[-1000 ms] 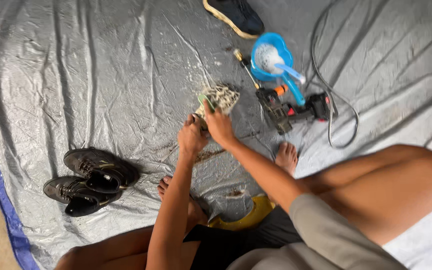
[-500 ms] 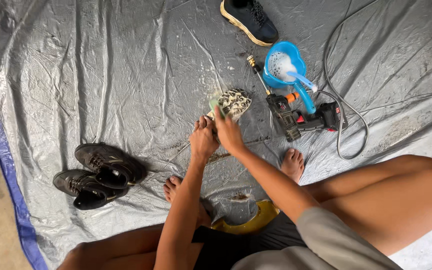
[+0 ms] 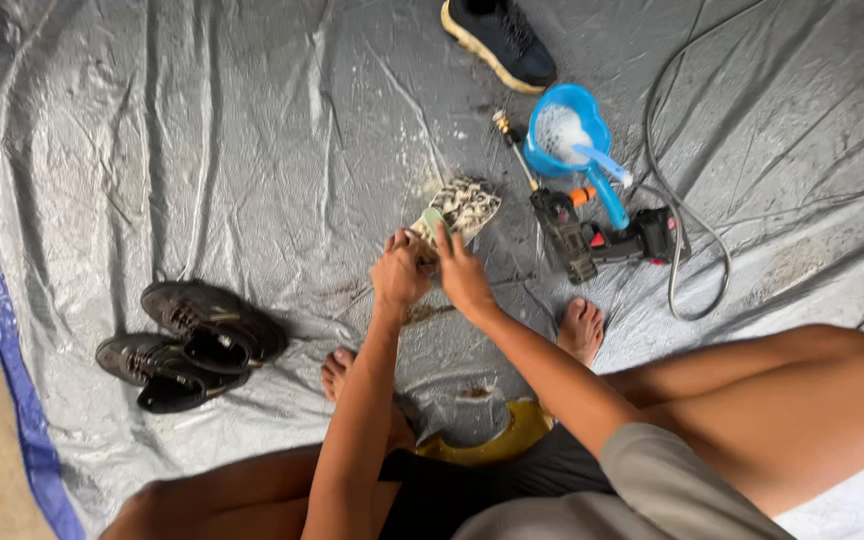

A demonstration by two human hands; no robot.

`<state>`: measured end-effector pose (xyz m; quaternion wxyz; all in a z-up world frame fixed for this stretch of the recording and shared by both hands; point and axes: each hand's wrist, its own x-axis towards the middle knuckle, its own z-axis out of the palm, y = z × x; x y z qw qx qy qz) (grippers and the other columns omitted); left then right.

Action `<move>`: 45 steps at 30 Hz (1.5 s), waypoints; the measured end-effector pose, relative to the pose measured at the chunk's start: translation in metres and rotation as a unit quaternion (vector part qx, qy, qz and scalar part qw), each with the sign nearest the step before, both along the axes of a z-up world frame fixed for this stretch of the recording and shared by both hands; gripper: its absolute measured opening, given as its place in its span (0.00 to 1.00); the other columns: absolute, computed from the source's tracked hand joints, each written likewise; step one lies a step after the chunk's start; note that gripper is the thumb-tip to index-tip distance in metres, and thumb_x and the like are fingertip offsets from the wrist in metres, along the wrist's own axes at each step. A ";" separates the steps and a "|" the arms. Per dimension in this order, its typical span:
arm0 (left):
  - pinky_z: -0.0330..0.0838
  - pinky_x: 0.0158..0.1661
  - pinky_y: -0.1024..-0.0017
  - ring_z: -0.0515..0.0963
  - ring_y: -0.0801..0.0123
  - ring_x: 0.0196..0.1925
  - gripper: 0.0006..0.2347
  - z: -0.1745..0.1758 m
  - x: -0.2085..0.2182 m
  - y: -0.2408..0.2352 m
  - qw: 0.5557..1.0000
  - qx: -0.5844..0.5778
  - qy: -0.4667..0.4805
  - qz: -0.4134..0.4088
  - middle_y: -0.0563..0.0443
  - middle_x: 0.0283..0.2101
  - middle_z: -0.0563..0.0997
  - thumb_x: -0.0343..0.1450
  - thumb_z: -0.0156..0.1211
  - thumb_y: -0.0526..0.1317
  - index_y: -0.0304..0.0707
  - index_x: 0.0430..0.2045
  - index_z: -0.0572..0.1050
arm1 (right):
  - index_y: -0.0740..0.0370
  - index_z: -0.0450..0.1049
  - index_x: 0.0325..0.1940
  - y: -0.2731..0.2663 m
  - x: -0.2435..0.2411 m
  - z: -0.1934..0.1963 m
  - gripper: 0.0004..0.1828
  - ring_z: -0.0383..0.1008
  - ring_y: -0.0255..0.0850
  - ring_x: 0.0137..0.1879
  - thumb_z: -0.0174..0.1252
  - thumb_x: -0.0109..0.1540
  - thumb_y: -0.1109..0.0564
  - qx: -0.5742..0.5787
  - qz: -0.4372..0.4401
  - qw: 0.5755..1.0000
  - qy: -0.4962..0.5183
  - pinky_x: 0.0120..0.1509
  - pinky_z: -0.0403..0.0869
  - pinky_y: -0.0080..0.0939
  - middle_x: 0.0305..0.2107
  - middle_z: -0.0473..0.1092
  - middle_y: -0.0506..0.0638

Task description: The person scrubs the sole of a sneaker with a brush and soapy water. They repeatedly dip the brush into a bucket and scrub the bottom of the shoe while sitting on a tarp.

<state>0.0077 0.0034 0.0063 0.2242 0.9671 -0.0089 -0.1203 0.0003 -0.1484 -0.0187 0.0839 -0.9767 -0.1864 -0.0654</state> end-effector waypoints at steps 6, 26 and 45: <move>0.86 0.50 0.41 0.80 0.47 0.62 0.32 -0.028 0.003 -0.006 0.999 0.042 -0.015 0.005 0.46 0.62 0.76 0.63 0.71 0.43 0.30 0.65 0.76 | 0.58 0.54 0.88 -0.013 -0.028 -0.001 0.41 0.84 0.69 0.36 0.55 0.70 0.65 0.059 0.013 0.995 0.081 0.31 0.84 0.65 0.60 0.70 0.74; 0.83 0.40 0.42 0.89 0.32 0.41 0.22 -0.036 -0.054 -0.118 0.977 -0.050 -0.027 0.206 0.32 0.56 0.84 0.72 0.65 0.46 0.32 0.58 0.81 | 0.56 0.79 0.73 -0.052 0.023 -0.022 0.26 0.84 0.68 0.51 0.59 0.71 0.48 0.301 -0.205 0.924 0.118 0.54 0.81 0.65 0.47 0.82 0.66; 0.50 0.77 0.41 0.67 0.70 0.81 0.34 0.006 0.038 0.025 0.960 0.100 -0.018 -0.260 0.72 0.75 0.75 0.63 0.80 0.54 0.77 0.68 0.74 | 0.56 0.84 0.65 -0.057 0.032 -0.004 0.31 0.84 0.69 0.48 0.74 0.58 0.47 0.342 -0.268 0.900 0.036 0.47 0.79 0.65 0.40 0.82 0.68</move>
